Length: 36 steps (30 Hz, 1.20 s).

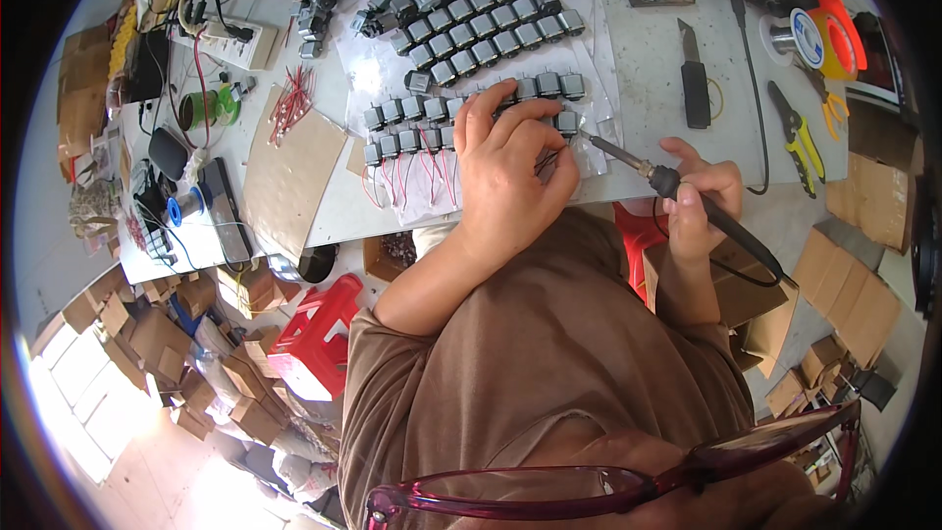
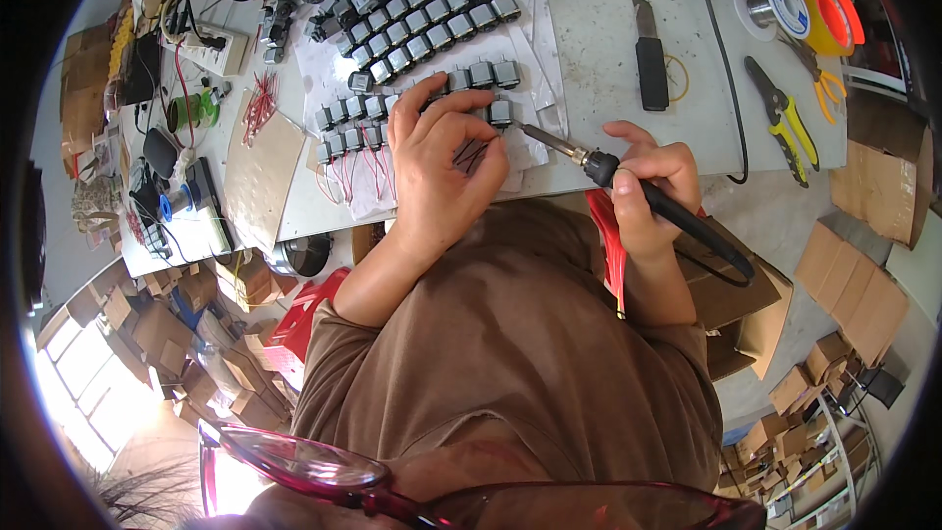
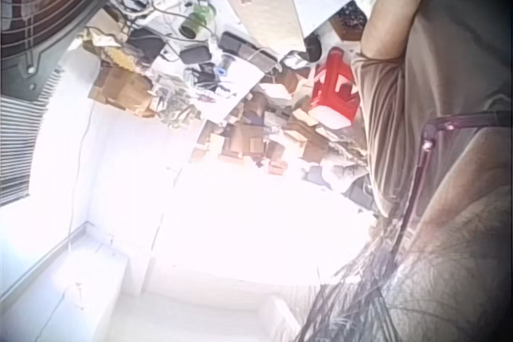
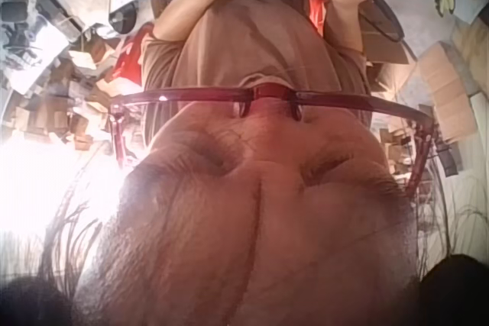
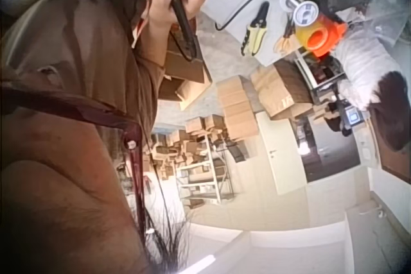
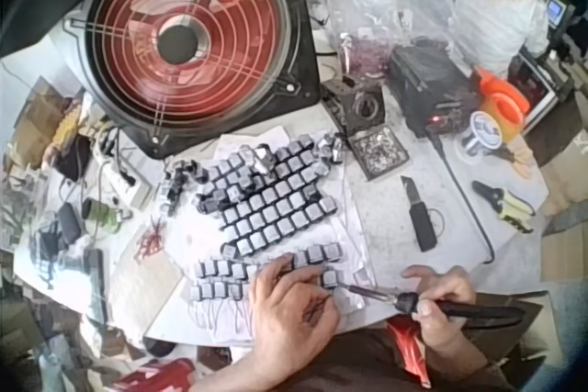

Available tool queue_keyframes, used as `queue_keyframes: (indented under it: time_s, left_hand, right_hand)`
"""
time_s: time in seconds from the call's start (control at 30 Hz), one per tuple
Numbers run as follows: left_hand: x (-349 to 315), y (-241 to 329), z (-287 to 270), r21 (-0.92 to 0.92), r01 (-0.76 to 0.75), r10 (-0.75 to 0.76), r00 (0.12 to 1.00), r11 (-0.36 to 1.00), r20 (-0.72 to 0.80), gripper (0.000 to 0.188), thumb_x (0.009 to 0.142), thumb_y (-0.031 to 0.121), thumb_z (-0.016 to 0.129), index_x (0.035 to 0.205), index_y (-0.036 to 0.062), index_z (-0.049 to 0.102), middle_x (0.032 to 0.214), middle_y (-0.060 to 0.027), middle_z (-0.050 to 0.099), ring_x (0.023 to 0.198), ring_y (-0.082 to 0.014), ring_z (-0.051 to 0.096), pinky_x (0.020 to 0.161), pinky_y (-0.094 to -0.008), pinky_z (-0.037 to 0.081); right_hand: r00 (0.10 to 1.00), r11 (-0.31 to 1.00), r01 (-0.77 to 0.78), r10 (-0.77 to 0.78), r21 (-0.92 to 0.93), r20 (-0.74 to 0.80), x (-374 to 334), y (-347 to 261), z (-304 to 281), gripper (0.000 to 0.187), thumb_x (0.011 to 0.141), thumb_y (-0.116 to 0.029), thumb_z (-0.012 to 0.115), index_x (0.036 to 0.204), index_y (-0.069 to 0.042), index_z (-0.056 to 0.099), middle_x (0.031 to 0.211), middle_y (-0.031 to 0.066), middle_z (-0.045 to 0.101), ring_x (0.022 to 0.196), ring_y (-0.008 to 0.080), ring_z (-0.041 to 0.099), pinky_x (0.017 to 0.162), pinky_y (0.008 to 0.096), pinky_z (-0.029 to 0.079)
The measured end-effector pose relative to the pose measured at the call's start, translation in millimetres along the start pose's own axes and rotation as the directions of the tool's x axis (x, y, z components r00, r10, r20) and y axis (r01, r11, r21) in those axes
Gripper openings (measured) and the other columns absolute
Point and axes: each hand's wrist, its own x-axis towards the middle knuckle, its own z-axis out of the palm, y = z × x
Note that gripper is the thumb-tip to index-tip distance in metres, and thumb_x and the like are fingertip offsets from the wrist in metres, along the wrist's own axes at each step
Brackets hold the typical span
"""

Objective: The person repeatedly picks up wire harnesses and solders them onto small motors arranged on the table using a soldering iron.

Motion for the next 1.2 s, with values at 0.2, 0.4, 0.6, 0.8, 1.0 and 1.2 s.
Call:
queue_keyframes:
  time_s: [0.2,0.4,0.6,0.8,1.0,1.2]
  left_hand:
    - [0.3,1.1,0.7,-0.001,-0.009,0.009,1.000,1.000,-0.015,0.011,0.061,0.007,0.064,0.067,0.0076,0.056,0.095,-0.0043,0.062,0.107,-0.0316,0.046,0.093,-0.0474,0.030]
    - [0.1,0.6,-1.0,0.050,-0.028,0.027,1.000,0.998,0.011,0.012,0.063,0.008,0.065,0.072,0.0072,0.058,0.099,-0.0042,0.062,0.107,-0.0321,0.045,0.091,-0.0438,0.031]
    - [-3.3,8.8,-20.5,0.067,-0.044,0.044,0.999,0.997,0.008,0.024,0.062,0.013,0.069,0.083,0.0085,0.058,0.101,-0.0043,0.059,0.108,-0.0324,0.045,0.092,-0.0478,0.030]
    - [-29.1,-16.7,-48.7,0.082,-0.228,0.233,0.971,0.970,-0.050,0.030,0.059,0.004,0.070,0.088,0.0082,0.060,0.097,-0.0061,0.058,0.092,-0.0268,0.050,0.079,-0.0346,0.040]
    - [-53.0,-15.3,-47.4,0.014,-0.385,0.384,0.922,0.923,0.053,0.030,0.058,0.001,0.069,0.087,0.0077,0.062,0.088,-0.0042,0.058,0.075,-0.0206,0.052,0.068,-0.0305,0.041]
    - [-22.5,-10.2,-38.7,0.202,-0.187,0.194,0.981,0.961,-0.019,0.024,0.064,0.007,0.069,0.087,0.0109,0.061,0.086,-0.0026,0.056,0.078,-0.0220,0.051,0.067,-0.0337,0.039]
  right_hand:
    - [1.000,1.000,0.008,-0.008,-0.007,-0.006,0.0,0.3,-1.2,0.014,0.079,-0.008,0.058,0.079,-0.005,0.044,0.054,-0.0027,0.040,0.047,0.0060,0.037,0.085,0.0517,0.042]
    - [1.000,1.000,0.009,-0.010,-0.022,-0.017,2.5,-2.5,0.2,0.015,0.080,-0.010,0.057,0.078,-0.005,0.043,0.052,-0.0027,0.041,0.044,0.0057,0.038,0.085,0.0510,0.043]
    - [1.000,0.998,0.011,-0.013,-0.062,-0.026,3.7,-4.5,-2.5,0.015,0.080,-0.011,0.055,0.078,-0.005,0.042,0.050,-0.0021,0.040,0.043,0.0056,0.039,0.086,0.0515,0.042]
    - [0.996,0.994,0.009,-0.018,-0.105,-0.083,3.9,-4.7,-4.4,0.014,0.079,-0.013,0.052,0.078,-0.005,0.040,0.045,-0.0021,0.035,0.039,0.0058,0.036,0.088,0.0529,0.041]
    - [0.997,0.996,0.020,-0.027,-0.092,-0.076,4.0,-4.7,-11.5,0.014,0.079,-0.012,0.052,0.080,-0.006,0.040,0.045,-0.0021,0.035,0.040,0.0057,0.036,0.088,0.0534,0.041]
    - [0.997,0.998,0.012,-0.017,-0.061,-0.070,4.2,-7.7,-1.8,0.014,0.079,-0.012,0.052,0.080,-0.006,0.040,0.045,-0.0011,0.037,0.041,0.0066,0.037,0.089,0.0524,0.040]
